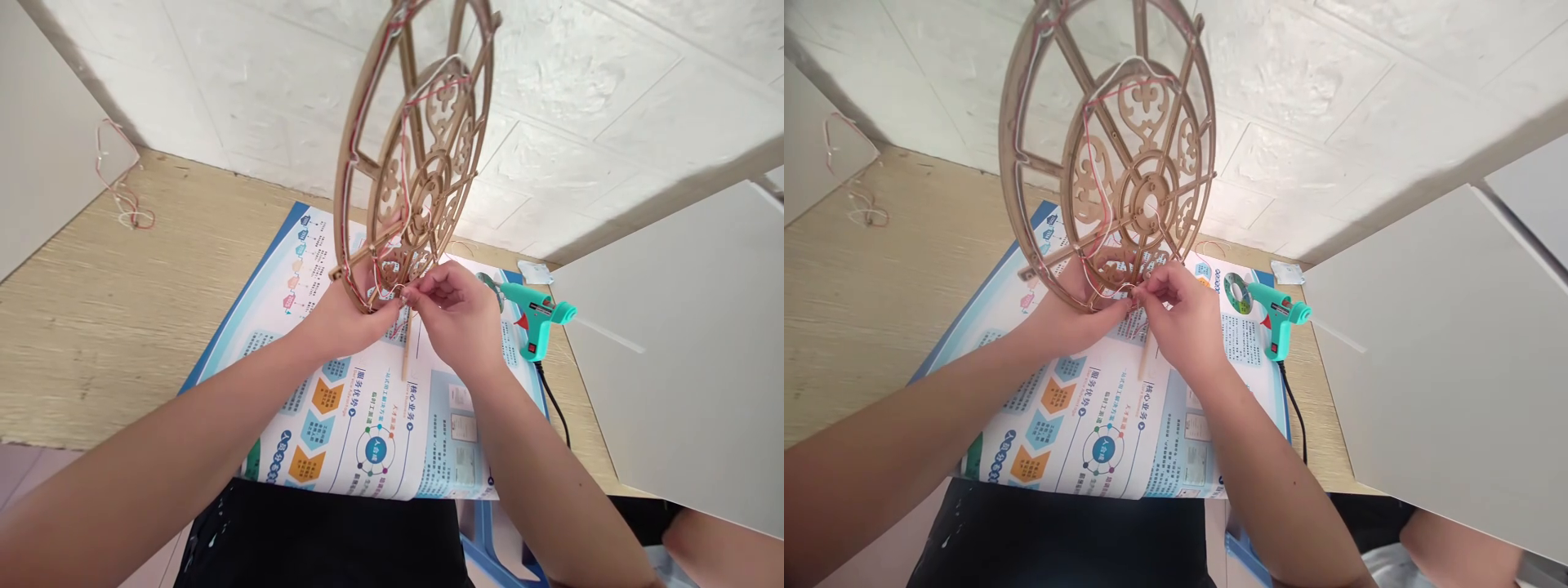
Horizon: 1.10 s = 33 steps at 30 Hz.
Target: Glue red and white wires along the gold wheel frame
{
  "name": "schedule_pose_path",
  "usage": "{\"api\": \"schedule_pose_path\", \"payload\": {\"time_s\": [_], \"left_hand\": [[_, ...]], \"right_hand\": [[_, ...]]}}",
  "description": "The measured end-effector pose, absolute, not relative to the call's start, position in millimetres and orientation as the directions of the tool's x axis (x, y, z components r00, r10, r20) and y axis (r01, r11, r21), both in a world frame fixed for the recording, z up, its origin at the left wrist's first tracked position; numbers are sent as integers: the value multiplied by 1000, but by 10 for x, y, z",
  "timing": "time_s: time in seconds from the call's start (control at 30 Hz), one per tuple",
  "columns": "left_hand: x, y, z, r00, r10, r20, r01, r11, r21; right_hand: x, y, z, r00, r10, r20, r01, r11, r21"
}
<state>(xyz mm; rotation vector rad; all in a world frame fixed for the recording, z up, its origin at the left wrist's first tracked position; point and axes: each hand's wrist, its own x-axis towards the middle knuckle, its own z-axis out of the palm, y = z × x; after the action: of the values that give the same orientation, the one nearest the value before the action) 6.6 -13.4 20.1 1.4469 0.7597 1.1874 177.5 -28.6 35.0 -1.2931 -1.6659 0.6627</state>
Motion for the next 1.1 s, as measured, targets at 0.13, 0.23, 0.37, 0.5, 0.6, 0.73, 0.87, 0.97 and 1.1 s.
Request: {"api": "schedule_pose_path", "payload": {"time_s": [0.13, 0.23, 0.37, 0.5, 0.6, 0.73, 0.87, 0.97, 1.1], "left_hand": [[66, -118, 127, 271, 921, 280, -202, -230, 952], [54, -117, 138, 253, 921, 296, -200, -249, 948], [34, -130, 198, 193, 930, 312, -123, -293, 948], [30, -139, 237, 189, 937, 293, -130, -272, 954], [37, -132, 247, 207, 932, 298, -153, -270, 951], [38, -122, 257, 218, 921, 324, -174, -290, 941], [22, -124, 244, 240, 912, 333, -170, -298, 939], [16, -126, 230, 242, 913, 328, -164, -295, 942], [20, -122, 229, 239, 918, 317, -160, -284, 945]], "right_hand": [[1853, -246, 379, -67, 897, 438, 494, 411, -766], [1897, -223, 404, -157, 848, 506, 534, 504, -679], [1892, -215, 440, -284, 800, 529, 555, 587, -589], [1867, -223, 455, -294, 792, 535, 572, 594, -565], [1862, -225, 444, -292, 795, 531, 574, 590, -568], [1864, -225, 422, -276, 815, 510, 557, 568, -606], [1868, -222, 412, -263, 835, 484, 528, 544, -652], [1870, -219, 414, -271, 835, 479, 526, 545, -653], [1871, -222, 421, -277, 838, 470, 521, 542, -660]]}}
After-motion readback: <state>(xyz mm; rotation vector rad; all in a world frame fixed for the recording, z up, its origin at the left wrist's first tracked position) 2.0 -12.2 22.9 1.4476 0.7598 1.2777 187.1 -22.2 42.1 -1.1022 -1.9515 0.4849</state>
